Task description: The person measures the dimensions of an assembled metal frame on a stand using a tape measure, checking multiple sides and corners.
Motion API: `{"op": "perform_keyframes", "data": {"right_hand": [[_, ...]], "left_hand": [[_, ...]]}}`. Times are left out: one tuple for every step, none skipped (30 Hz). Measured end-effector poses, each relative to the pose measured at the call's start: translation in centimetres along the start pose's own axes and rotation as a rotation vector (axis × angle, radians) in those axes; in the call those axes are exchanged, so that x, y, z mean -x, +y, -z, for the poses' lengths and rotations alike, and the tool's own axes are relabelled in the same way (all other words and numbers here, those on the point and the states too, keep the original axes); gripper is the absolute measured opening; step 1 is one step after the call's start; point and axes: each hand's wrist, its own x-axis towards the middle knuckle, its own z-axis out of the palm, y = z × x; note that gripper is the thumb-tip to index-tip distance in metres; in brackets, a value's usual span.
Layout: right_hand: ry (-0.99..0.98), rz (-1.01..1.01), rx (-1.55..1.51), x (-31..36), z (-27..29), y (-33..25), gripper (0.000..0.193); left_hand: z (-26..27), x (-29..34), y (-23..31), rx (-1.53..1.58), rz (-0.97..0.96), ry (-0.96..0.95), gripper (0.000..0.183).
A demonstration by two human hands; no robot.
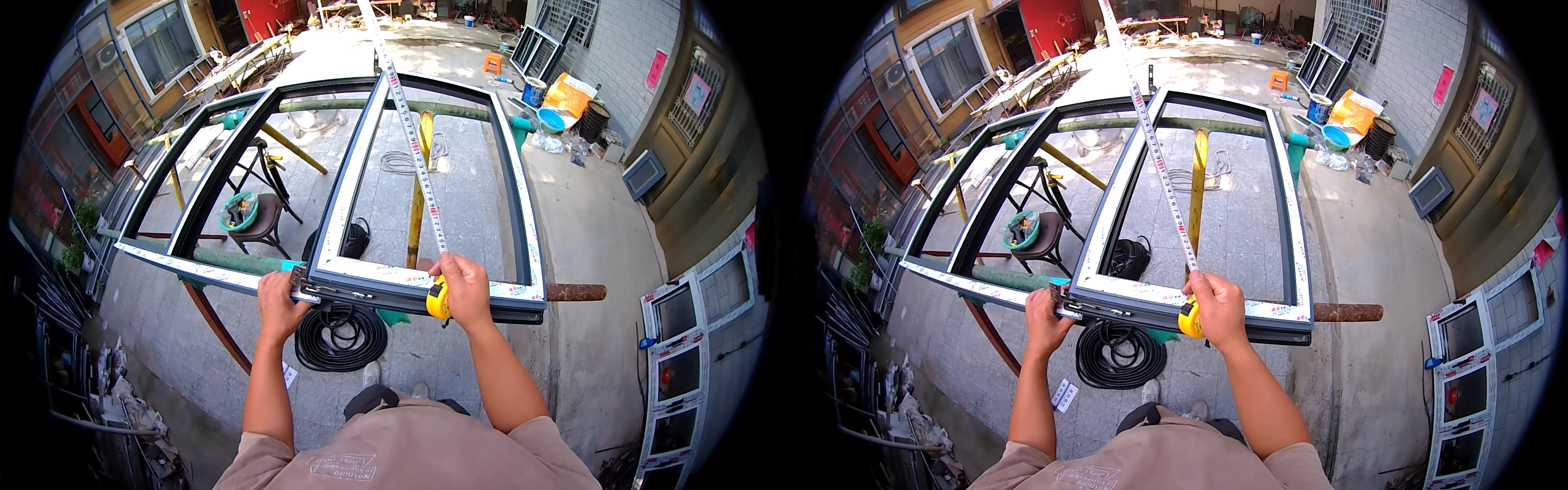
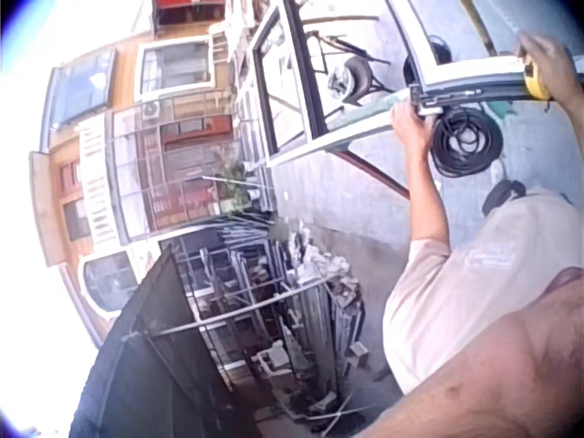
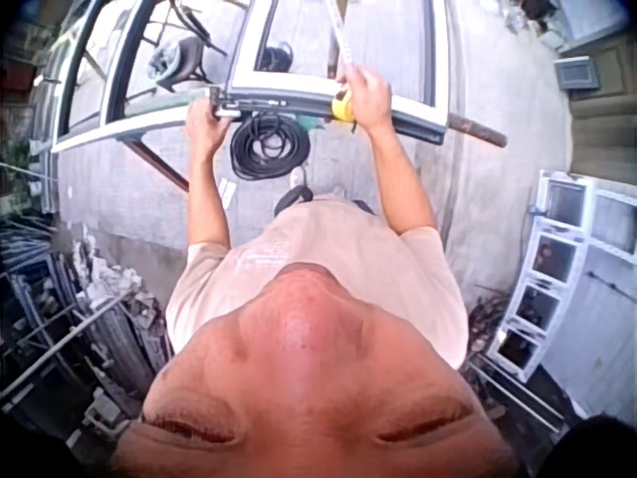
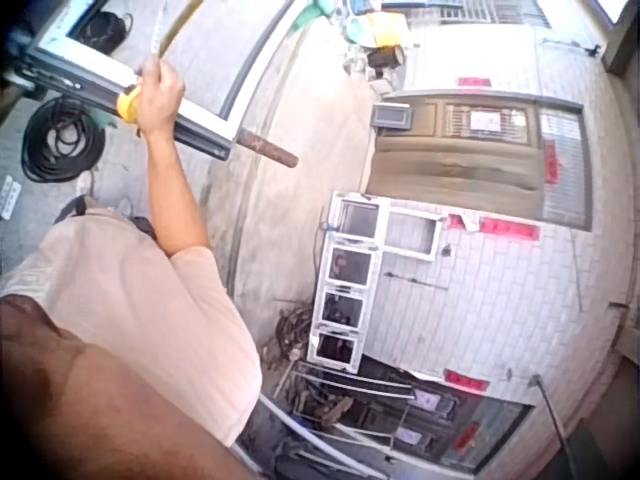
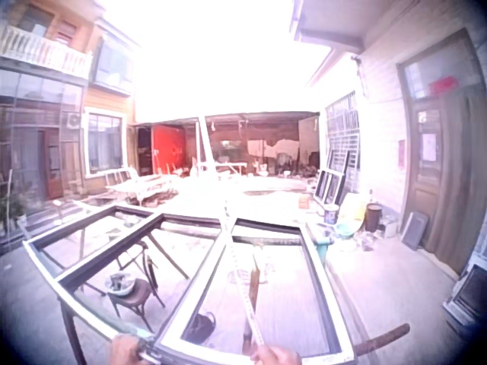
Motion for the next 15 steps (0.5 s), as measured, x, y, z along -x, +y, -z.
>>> {"op": "perform_keyframes", "data": {"right_hand": [[0.002,-0.003,-0.001,0.04,-0.02,-0.01,0.045],[-0.002,-0.009,0.009,0.07,-0.02,-0.3,0.045],[-0.002,0.002,0.014,-0.01,-0.01,-0.35,0.044],[-0.003,0.011,0.018,-0.02,-0.01,-0.32,0.044],[-0.004,0.021,0.022,-0.03,-0.01,-0.29,0.044],[-0.004,0.022,0.026,-0.01,0.01,-0.27,0.044],[-0.002,0.022,0.031,0.0,0.07,-0.24,0.044],[0.0,0.023,0.035,-0.01,0.1,-0.22,0.044],[0.001,0.027,0.033,-0.04,0.12,-0.2,0.045],[0.003,0.029,0.029,0.03,0.07,-0.11,0.045],[0.007,0.03,0.025,0.11,0.05,-0.03,0.045],[0.004,0.033,0.026,0.13,0.03,0.02,0.045],[0.003,0.035,0.026,0.1,0.01,0.03,0.045],[0.003,0.036,0.027,0.07,0.02,0.05,0.045],[0.003,0.025,0.02,0.06,0.07,0.1,0.045]], "left_hand": [[0.04,0.03,0.02,0.003,0.003,0.0,0.047],[0.07,0.04,0.06,0.006,0.006,-0.001,0.047],[0.1,0.0,0.08,0.009,0.009,-0.001,0.047],[0.08,0.07,-0.02,0.009,0.006,0.004,0.046],[-0.03,0.14,-0.19,0.01,0.003,0.008,0.046],[-0.06,0.17,-0.28,0.01,0.0,0.013,0.046],[-0.01,0.13,-0.26,0.015,-0.005,0.012,0.045],[0.02,0.06,-0.22,0.02,-0.009,0.011,0.045],[0.02,-0.03,-0.15,0.025,-0.015,0.011,0.044],[0.1,-0.06,-0.06,0.024,-0.021,0.015,0.042],[0.17,-0.13,0.11,0.023,-0.027,0.019,0.041],[0.2,-0.19,0.22,0.022,-0.035,0.023,0.04],[0.21,-0.22,0.3,0.021,-0.03,0.023,0.039],[0.18,-0.23,0.37,0.02,-0.026,0.023,0.038],[0.09,-0.26,0.45,0.021,-0.023,0.022,0.037]]}}
